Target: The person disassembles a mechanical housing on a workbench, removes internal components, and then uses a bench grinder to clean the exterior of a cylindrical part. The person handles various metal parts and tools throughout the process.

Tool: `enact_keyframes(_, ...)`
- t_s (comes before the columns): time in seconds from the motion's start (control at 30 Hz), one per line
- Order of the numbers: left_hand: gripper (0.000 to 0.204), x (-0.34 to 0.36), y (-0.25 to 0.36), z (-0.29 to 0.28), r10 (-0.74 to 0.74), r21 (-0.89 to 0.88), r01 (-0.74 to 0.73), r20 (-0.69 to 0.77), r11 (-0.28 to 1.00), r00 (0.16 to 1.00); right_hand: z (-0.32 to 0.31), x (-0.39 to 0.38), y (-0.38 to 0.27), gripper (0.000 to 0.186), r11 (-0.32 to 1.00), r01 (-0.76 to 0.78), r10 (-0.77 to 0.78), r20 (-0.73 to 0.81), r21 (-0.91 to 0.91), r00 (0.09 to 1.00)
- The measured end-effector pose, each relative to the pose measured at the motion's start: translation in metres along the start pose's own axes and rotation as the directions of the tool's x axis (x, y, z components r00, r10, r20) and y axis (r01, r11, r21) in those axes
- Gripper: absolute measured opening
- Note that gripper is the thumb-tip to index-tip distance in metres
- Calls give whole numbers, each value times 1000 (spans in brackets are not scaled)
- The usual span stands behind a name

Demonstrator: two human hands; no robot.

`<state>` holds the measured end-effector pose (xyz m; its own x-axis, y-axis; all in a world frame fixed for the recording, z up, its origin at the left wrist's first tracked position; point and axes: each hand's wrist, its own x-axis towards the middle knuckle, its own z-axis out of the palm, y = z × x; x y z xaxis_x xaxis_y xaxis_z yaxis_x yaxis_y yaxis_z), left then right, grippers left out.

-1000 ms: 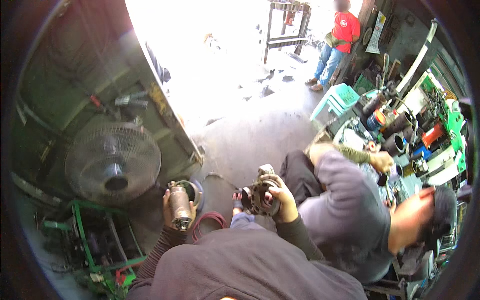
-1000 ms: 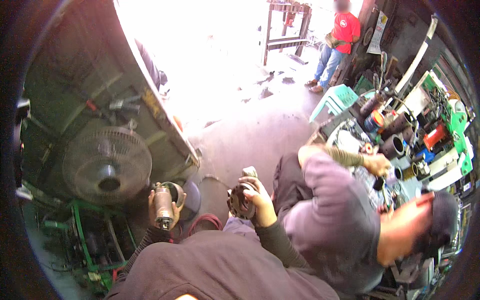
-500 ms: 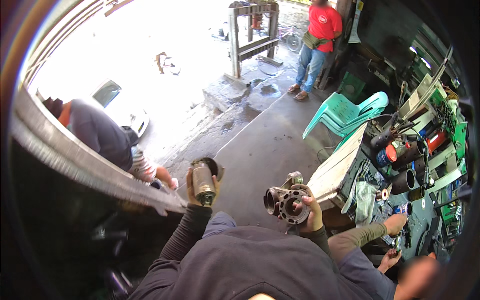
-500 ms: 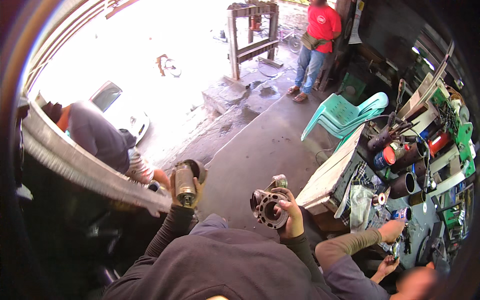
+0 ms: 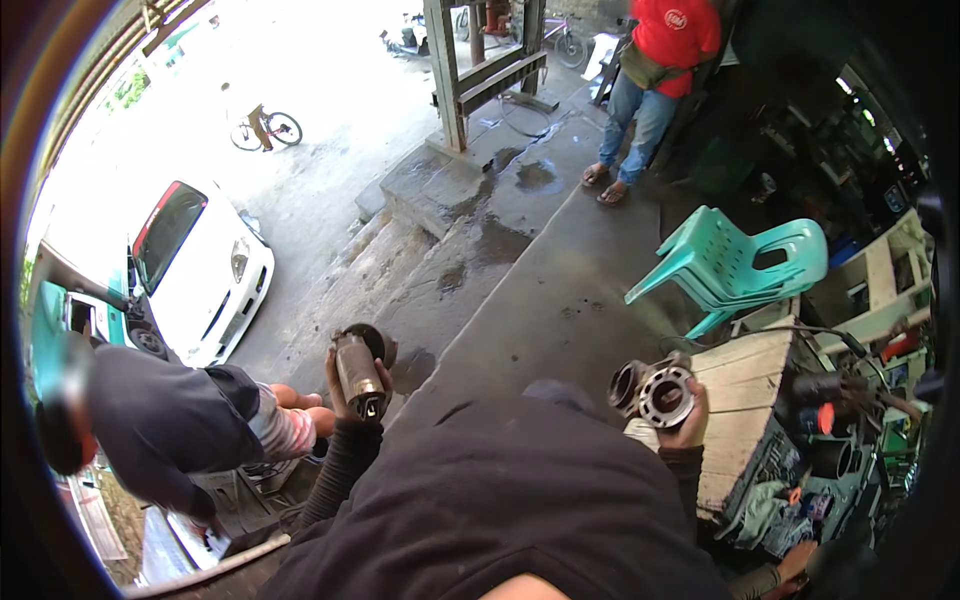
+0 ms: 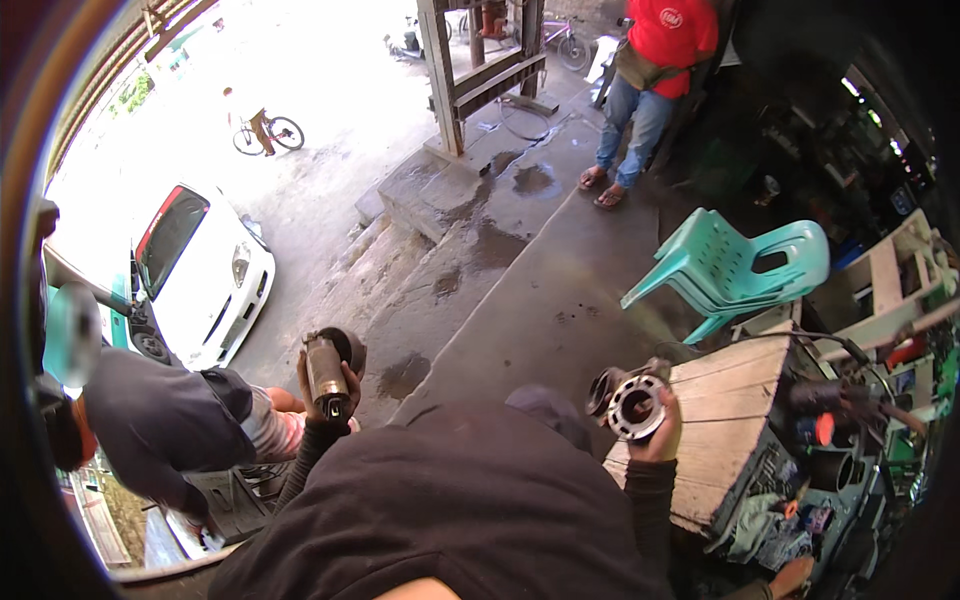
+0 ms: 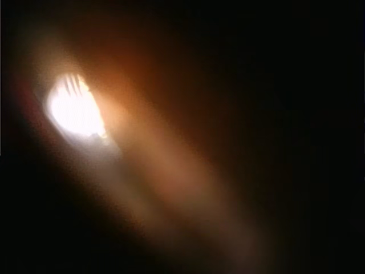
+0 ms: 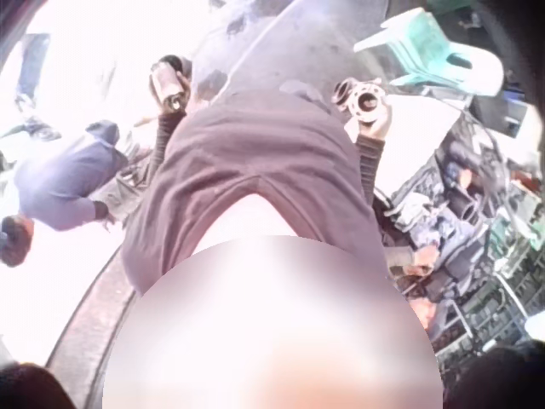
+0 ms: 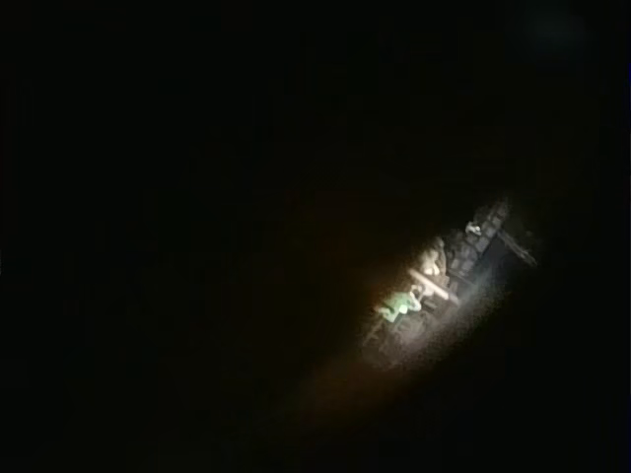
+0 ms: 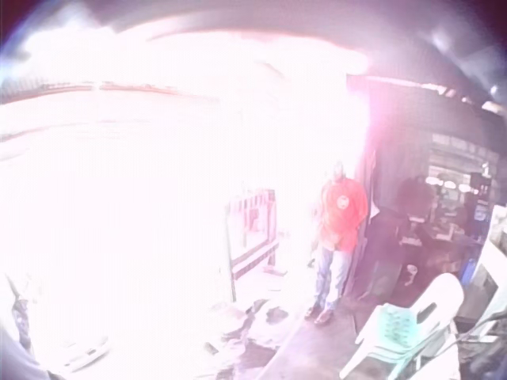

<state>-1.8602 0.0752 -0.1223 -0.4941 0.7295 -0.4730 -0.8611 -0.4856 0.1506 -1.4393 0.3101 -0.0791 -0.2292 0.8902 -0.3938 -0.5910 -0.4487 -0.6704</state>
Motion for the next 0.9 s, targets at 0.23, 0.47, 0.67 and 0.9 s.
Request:
enact_keyframes(0.23,86,173,23,97,-27,-47,26,-29,999,999,99,214,12,33,1000,-18,18,5,-22,1000)
enact_keyframes(0.47,90,345,28,180,41,-150,-53,-85,987,996,214,437,16,33,997,-34,36,29,-66,999)
enact_keyframes(0.67,93,489,47,240,29,-168,-54,-145,984,989,343,585,9,39,986,10,35,264,-169,964)
enact_keyframes(0.9,94,735,84,254,-133,-133,116,-127,984,983,407,774,81,42,995,101,-91,332,-14,939)
